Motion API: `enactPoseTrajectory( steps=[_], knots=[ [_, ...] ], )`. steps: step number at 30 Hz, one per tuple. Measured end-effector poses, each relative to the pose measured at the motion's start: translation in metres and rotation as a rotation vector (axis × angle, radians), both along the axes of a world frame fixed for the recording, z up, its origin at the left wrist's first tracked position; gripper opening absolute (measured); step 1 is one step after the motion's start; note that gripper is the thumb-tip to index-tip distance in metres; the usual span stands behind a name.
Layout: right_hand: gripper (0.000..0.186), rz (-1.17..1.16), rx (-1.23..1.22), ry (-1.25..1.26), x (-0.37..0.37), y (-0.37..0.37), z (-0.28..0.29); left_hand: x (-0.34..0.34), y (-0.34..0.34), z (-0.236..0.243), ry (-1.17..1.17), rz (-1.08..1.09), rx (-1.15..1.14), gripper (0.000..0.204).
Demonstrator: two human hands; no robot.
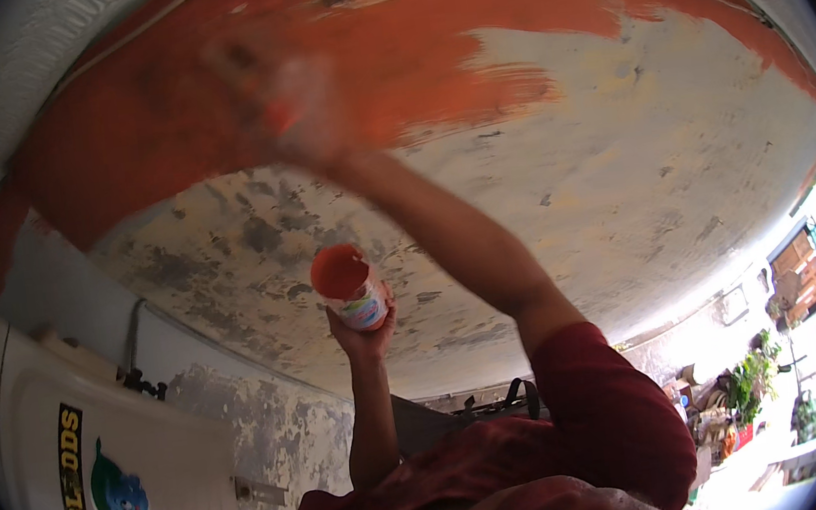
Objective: The person paints a ceiling with orange paint using a brush and a small container. They repeatedly dip the brush into the container and apply paint to the ceiling surface, covering previously unpainted areas.
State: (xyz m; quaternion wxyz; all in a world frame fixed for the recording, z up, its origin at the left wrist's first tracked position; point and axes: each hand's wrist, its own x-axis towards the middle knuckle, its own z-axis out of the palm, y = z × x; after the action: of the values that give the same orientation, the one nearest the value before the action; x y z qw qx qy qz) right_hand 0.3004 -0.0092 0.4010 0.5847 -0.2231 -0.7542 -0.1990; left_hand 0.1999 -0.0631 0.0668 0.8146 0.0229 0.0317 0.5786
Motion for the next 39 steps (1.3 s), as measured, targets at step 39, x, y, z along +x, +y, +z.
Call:
enactPoseTrajectory(
  steps=[39],
  knots=[
    [0.026, -0.325, 0.149, 0.776, 0.244, -0.044, -0.013, -0.036, 0.004, -0.013, -0.007, 0.036, -0.002, 0.066]
  ],
)
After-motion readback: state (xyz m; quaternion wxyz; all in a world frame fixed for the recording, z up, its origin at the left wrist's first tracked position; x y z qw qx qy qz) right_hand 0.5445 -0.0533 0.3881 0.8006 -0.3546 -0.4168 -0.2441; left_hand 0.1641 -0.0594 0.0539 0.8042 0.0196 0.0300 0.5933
